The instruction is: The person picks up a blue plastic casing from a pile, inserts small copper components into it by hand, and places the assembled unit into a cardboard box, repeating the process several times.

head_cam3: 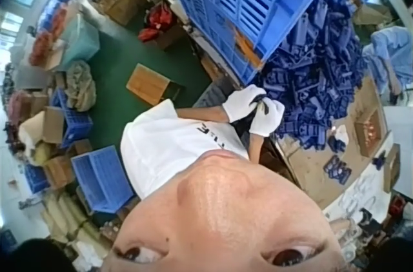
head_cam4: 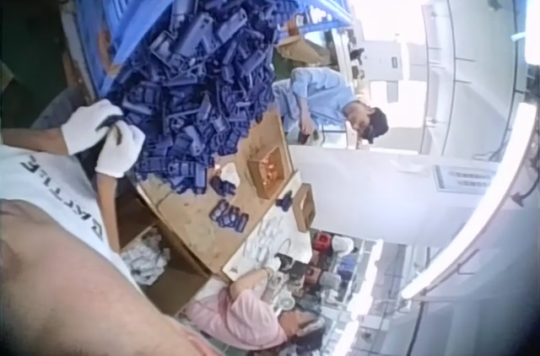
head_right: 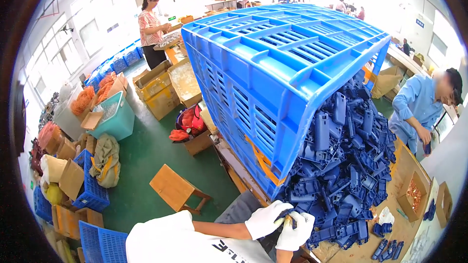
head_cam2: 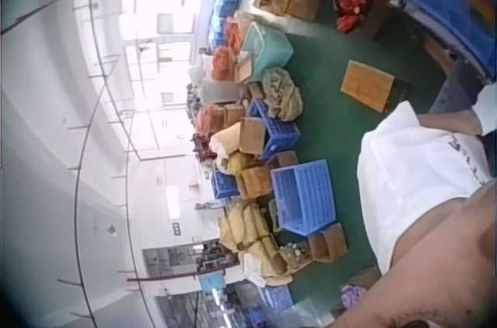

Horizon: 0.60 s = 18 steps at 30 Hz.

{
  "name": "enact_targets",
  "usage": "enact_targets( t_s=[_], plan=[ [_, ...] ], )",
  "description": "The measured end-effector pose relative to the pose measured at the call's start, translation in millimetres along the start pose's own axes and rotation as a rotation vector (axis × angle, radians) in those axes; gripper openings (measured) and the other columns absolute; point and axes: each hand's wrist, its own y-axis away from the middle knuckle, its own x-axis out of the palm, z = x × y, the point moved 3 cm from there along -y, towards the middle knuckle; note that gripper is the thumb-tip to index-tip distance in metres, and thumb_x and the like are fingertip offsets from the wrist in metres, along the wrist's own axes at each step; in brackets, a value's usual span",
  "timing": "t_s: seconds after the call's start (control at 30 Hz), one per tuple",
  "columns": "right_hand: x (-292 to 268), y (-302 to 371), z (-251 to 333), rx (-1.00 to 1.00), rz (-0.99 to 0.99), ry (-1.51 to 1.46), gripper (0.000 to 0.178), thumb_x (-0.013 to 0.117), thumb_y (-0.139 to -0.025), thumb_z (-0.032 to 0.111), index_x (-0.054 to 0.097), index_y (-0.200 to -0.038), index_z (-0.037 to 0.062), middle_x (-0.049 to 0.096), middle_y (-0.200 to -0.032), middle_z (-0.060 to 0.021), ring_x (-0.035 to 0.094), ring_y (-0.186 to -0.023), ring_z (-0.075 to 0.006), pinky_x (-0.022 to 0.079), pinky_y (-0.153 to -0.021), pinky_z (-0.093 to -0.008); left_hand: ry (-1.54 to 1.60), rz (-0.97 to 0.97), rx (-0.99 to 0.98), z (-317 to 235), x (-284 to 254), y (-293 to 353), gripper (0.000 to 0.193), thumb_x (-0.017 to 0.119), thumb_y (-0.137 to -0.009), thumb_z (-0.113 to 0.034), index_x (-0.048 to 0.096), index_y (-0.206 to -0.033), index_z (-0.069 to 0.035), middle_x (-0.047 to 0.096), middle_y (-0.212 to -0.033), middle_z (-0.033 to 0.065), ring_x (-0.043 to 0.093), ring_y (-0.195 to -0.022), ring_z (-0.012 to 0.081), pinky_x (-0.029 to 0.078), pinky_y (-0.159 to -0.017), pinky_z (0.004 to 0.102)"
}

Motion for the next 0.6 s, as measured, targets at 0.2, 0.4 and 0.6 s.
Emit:
enact_targets(
  t_s=[0.2,0.4,0.6],
  plan=[
    [-8,-2,-15,0.341,-0.185,-0.472,0.024,0.069,-0.072,-0.007,0.064,-0.095,0.0007,0.059,-0.098,-0.006,0.056,-0.084,-0.0146,0.046,-0.073,-0.0278,0.016,0.092,0.098,1,12,-4,0.035,0.055,-0.092,-0.011,0.053,-0.126,-0.016,0.057,-0.118,0.0081,0.063,-0.101,0.0311,0.054,-0.08,0.0397],
    [-16,13,-39,0.252,0.033,-0.34,0.018,0.064,-0.081,-0.003,0.066,-0.098,-0.0006,0.064,-0.085,-0.0071,0.06,-0.073,-0.0169,0.047,-0.067,-0.03,0.051,0.043,0.276,-25,2,8,0.038,0.057,-0.093,-0.019,0.05,-0.13,-0.014,0.058,-0.115,0.0115,0.064,-0.097,0.0336,0.054,-0.08,0.0405],
    [-22,18,-14,-0.005,0.003,0.028,0.015,0.072,-0.076,0.003,0.059,-0.082,0.0041,0.055,-0.067,-0.0085,0.053,-0.058,-0.0221,0.041,-0.056,-0.0345,-0.009,0.16,0.173,-8,15,5,0.033,0.05,-0.094,-0.015,0.048,-0.127,-0.012,0.056,-0.109,0.0143,0.065,-0.081,0.0368,0.053,-0.068,0.0431]
  ],
)
